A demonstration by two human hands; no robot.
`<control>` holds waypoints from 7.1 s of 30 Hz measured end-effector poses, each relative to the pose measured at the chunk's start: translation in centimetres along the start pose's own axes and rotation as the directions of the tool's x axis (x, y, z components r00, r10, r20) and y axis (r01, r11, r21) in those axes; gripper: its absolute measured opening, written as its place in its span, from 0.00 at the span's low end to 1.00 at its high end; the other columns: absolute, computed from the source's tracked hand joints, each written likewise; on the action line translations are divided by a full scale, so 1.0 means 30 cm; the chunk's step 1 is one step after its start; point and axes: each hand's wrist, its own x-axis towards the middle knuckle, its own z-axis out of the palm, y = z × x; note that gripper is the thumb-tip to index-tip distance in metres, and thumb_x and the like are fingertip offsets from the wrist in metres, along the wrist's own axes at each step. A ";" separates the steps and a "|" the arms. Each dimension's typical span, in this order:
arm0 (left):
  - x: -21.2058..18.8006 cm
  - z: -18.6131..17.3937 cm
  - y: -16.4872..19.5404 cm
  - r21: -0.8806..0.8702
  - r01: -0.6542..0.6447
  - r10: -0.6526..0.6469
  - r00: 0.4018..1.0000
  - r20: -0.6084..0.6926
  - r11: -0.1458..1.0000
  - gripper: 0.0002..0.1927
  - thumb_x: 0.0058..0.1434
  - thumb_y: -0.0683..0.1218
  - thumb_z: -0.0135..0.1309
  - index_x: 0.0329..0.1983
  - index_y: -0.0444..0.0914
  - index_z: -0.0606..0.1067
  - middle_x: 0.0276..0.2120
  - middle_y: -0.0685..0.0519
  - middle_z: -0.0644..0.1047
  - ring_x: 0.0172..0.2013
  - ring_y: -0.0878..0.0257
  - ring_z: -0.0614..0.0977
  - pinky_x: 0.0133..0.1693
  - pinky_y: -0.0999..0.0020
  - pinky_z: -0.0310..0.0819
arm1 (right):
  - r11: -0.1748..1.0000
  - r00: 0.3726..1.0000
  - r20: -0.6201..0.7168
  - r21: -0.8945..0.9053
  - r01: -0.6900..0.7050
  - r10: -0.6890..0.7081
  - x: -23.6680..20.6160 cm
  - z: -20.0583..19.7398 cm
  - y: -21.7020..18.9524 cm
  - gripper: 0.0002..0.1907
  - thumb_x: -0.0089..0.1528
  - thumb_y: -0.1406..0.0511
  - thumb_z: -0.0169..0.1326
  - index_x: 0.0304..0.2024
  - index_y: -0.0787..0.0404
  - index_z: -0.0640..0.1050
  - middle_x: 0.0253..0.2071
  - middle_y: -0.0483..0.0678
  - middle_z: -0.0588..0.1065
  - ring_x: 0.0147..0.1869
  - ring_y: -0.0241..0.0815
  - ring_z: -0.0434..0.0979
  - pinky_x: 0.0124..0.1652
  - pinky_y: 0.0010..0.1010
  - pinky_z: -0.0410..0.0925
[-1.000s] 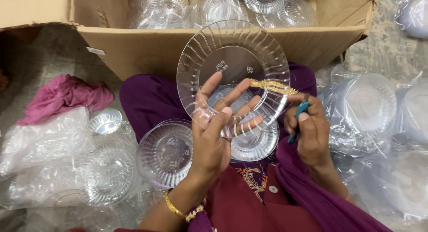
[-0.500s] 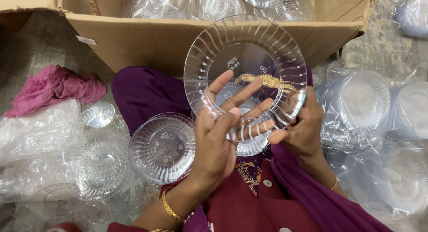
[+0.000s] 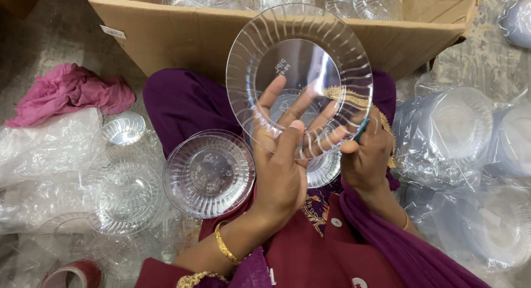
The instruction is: The person sits on the floor and uses a utility knife to trim the edges of clear plastic plates. They pick up plates from a cardboard box, hold them in one hand, and carefully cut along the rim with the other hand, then place the trimmed plates back into the box.
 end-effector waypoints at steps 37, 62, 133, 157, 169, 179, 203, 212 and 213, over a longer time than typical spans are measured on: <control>0.081 -0.306 0.179 0.870 -0.486 0.002 0.873 0.488 -0.086 0.29 0.59 0.52 0.67 0.60 0.37 0.73 0.62 0.40 0.74 0.63 0.43 0.74 0.63 0.51 0.69 | 0.704 0.900 0.104 0.586 -0.400 0.424 0.070 -0.140 0.216 0.07 0.74 0.67 0.59 0.49 0.65 0.75 0.35 0.47 0.77 0.28 0.29 0.71 0.30 0.20 0.64; 0.076 -0.266 0.365 0.871 -0.162 0.063 0.987 0.149 0.463 0.21 0.72 0.34 0.47 0.68 0.37 0.70 0.53 0.45 0.82 0.50 0.63 0.86 0.48 0.71 0.85 | 0.599 0.854 0.404 0.610 -0.518 0.328 0.120 0.082 -0.057 0.12 0.71 0.66 0.52 0.52 0.69 0.74 0.35 0.56 0.80 0.22 0.28 0.67 0.23 0.19 0.62; 0.085 -0.006 0.232 0.911 0.083 -0.752 0.597 0.280 0.405 0.14 0.72 0.42 0.43 0.45 0.29 0.78 0.35 0.46 0.86 0.35 0.65 0.89 0.38 0.73 0.88 | 0.819 0.346 0.750 0.562 0.116 -0.564 0.098 -0.203 0.087 0.47 0.37 0.35 0.69 0.36 0.65 0.68 0.17 0.44 0.56 0.16 0.37 0.61 0.18 0.30 0.58; 0.061 -0.009 0.249 0.923 0.025 -0.699 0.662 0.272 0.383 0.14 0.73 0.42 0.43 0.43 0.29 0.78 0.33 0.47 0.86 0.34 0.65 0.90 0.38 0.73 0.88 | 0.902 0.433 0.807 0.429 0.033 -0.400 0.039 -0.222 0.085 0.52 0.29 0.34 0.69 0.37 0.66 0.69 0.13 0.44 0.61 0.13 0.40 0.63 0.16 0.33 0.58; 0.063 -0.003 0.236 0.924 0.002 -0.705 0.647 0.291 0.383 0.13 0.72 0.42 0.43 0.45 0.29 0.78 0.33 0.47 0.86 0.35 0.64 0.90 0.39 0.73 0.89 | 0.856 0.384 0.774 0.508 0.099 -0.503 0.087 -0.205 0.046 0.50 0.30 0.33 0.69 0.33 0.63 0.66 0.12 0.42 0.57 0.12 0.37 0.61 0.15 0.29 0.56; 0.056 -0.002 0.253 0.927 -0.023 -0.684 0.668 0.293 0.374 0.13 0.72 0.42 0.44 0.44 0.29 0.78 0.34 0.47 0.86 0.34 0.64 0.90 0.37 0.72 0.88 | 0.820 0.411 0.715 0.542 0.184 -0.565 0.058 -0.219 0.071 0.49 0.39 0.34 0.68 0.38 0.68 0.68 0.17 0.44 0.61 0.18 0.42 0.67 0.19 0.32 0.62; 0.009 -0.033 0.311 0.935 0.008 -0.605 0.764 0.223 0.354 0.14 0.72 0.41 0.44 0.43 0.29 0.79 0.34 0.47 0.86 0.36 0.64 0.91 0.38 0.72 0.89 | 0.915 0.592 0.700 0.267 0.303 -0.400 -0.215 -0.255 0.131 0.43 0.60 0.34 0.39 0.45 0.69 0.72 0.28 0.51 0.71 0.29 0.51 0.75 0.33 0.40 0.70; -0.029 -0.028 0.362 0.960 0.118 -0.448 0.894 0.008 0.253 0.14 0.70 0.42 0.44 0.45 0.31 0.80 0.34 0.49 0.87 0.35 0.64 0.91 0.38 0.72 0.89 | 0.912 0.803 0.511 0.400 0.093 -0.307 -0.301 -0.178 0.153 0.33 0.65 0.34 0.44 0.36 0.56 0.69 0.28 0.42 0.70 0.29 0.38 0.72 0.31 0.32 0.66; -0.018 -0.030 0.361 0.957 0.112 -0.473 0.880 0.030 0.268 0.14 0.70 0.42 0.44 0.45 0.31 0.80 0.34 0.48 0.87 0.35 0.63 0.91 0.38 0.72 0.89 | 0.901 0.787 0.553 0.434 0.010 -0.275 -0.265 -0.166 0.156 0.35 0.61 0.32 0.44 0.36 0.56 0.67 0.27 0.41 0.66 0.26 0.36 0.68 0.28 0.30 0.62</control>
